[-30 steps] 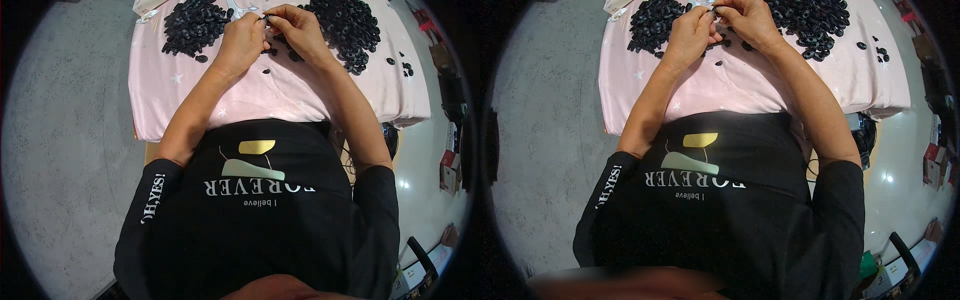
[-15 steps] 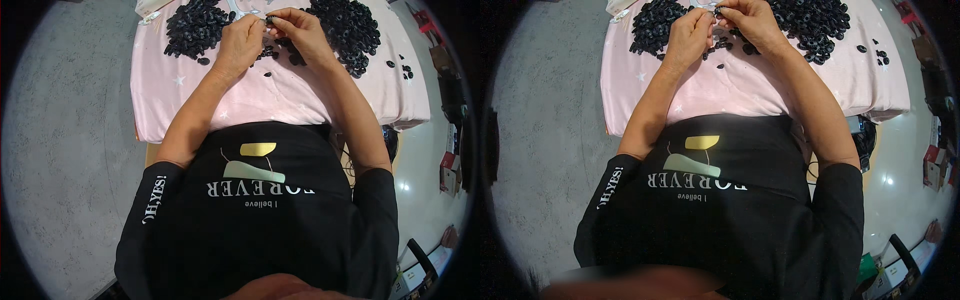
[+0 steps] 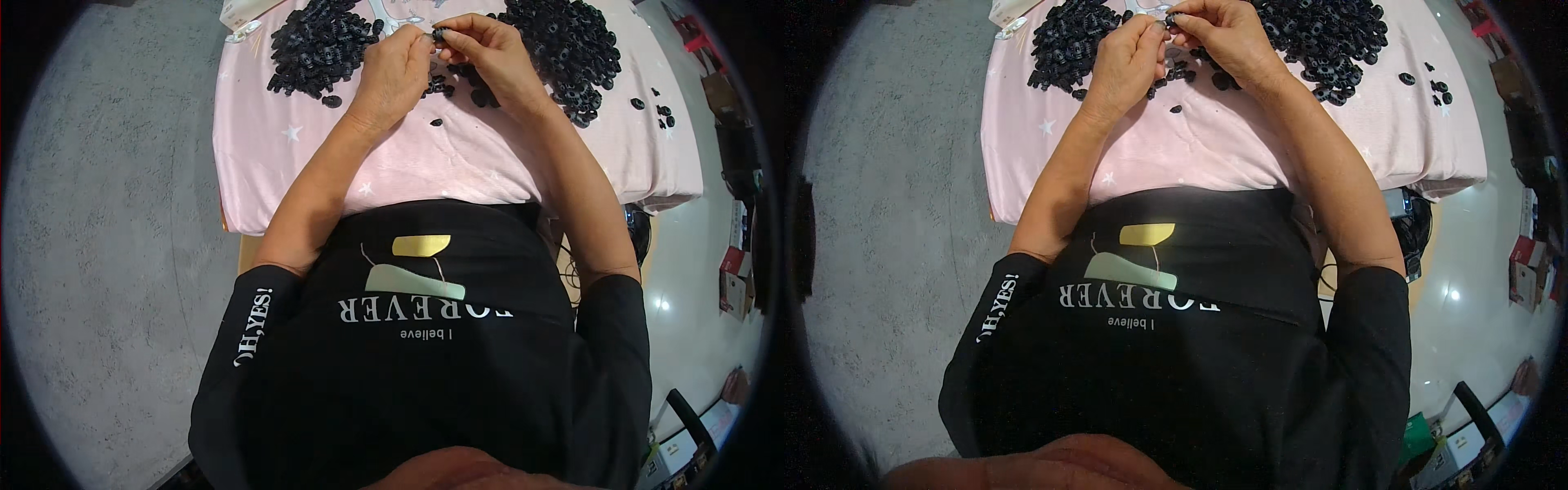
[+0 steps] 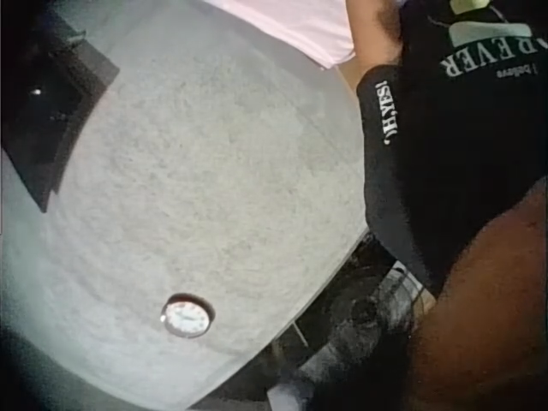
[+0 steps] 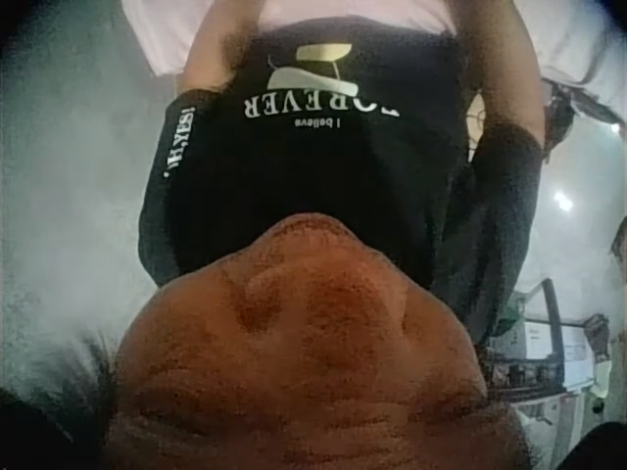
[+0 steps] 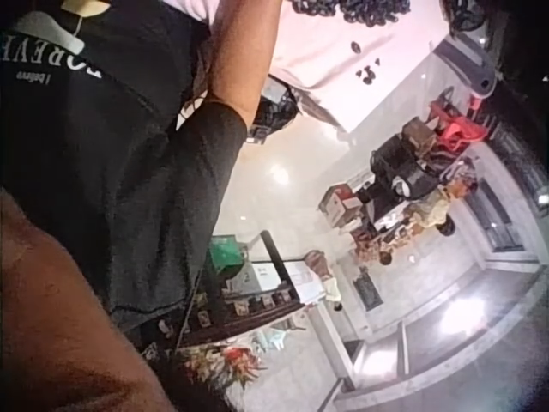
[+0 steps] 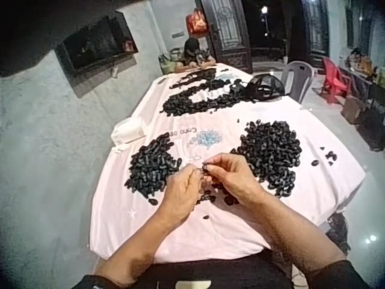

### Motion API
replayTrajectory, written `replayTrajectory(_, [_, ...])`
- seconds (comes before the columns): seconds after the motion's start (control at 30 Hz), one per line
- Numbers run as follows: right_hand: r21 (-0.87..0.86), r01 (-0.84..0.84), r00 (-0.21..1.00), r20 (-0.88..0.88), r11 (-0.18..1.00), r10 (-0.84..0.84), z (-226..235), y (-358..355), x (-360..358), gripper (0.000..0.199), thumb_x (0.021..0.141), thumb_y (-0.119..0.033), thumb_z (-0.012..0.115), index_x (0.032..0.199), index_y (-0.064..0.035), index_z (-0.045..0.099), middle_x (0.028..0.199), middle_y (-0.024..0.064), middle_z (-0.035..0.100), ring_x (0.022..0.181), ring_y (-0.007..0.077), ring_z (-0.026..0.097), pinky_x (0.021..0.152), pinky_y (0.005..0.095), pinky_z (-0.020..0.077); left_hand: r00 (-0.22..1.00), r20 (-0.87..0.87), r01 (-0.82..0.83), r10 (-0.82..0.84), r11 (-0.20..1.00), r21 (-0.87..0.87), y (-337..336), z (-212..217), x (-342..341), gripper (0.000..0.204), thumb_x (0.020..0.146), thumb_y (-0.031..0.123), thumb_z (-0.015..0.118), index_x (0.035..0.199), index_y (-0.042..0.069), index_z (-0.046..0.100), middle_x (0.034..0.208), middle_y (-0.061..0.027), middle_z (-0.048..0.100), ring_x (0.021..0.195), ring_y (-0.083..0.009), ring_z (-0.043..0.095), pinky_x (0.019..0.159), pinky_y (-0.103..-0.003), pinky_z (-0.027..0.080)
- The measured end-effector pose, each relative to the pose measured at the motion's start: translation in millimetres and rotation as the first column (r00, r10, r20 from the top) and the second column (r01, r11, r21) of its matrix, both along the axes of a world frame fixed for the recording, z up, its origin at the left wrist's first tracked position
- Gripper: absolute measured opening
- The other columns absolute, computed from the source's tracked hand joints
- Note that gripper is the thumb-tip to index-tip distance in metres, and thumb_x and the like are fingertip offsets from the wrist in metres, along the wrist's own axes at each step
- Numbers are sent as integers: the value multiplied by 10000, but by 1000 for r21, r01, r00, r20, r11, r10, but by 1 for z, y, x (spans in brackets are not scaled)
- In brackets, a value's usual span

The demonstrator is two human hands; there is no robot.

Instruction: Sorting and inspecting a large number of small black buttons on a pink work surface.

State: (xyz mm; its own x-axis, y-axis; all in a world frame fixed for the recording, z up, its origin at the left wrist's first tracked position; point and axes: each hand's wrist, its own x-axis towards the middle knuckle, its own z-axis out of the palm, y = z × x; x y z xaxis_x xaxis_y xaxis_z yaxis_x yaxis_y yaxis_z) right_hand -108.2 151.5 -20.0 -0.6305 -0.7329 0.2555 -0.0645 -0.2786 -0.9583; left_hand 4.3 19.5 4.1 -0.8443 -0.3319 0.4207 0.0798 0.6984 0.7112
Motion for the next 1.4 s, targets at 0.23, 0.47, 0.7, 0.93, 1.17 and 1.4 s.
replayTrajectory(0.23, [21,4,1000,-4,1000,-4,-2,-2,-1,205,969,-135,599,1120,-12,661,892,6,665,786,51,613,751,186,504,986,142,72,-92,987,141,2,12,7,252,971,148,470,852,-34,598,634,-120,622,522,-163,619,528,-315,503])
replayTrajectory(0.47, [-16,-20,1000,-17,1000,20,1,1,-1,194,973,-136,593,1109,-15,661,887,3,663,788,52,606,744,183,503,992,110,51,-66,990,130,4,12,6,255,967,148,476,852,-32,615,591,-98,606,508,-153,622,502,-303,498])
replayTrajectory(0.7, [32,16,992,-127,999,-11,0,-1,-2,184,967,-119,598,1095,-1,660,892,14,674,776,48,605,737,182,513,993,117,9,-19,996,87,8,15,7,251,959,146,496,844,-32,630,575,-108,609,486,-156,630,471,-300,494])
replayTrajectory(0.93, [7,63,980,-189,998,-60,-9,-6,-5,176,963,-97,596,1088,11,658,905,22,681,788,56,620,728,198,525,990,130,27,-48,987,156,11,9,7,263,987,158,476,866,-41,598,603,-95,584,500,-142,622,481,-283,495])
replayTrajectory(1.17, [-16,80,980,-181,997,-82,-10,-9,-4,177,965,-96,590,1084,15,659,910,27,688,801,66,628,735,208,531,976,219,12,6,996,-83,11,7,3,278,948,153,466,907,-106,560,792,-296,639,750,-416,659,721,-485,513])
replayTrajectory(1.4, [45,240,929,-301,970,-216,-4,-8,10,171,943,-84,606,1077,-7,680,860,18,691,760,63,627,713,213,525,983,185,9,15,991,-131,21,10,7,236,919,123,474,918,-103,540,841,-332,625,819,-488,619,781,-523,480])
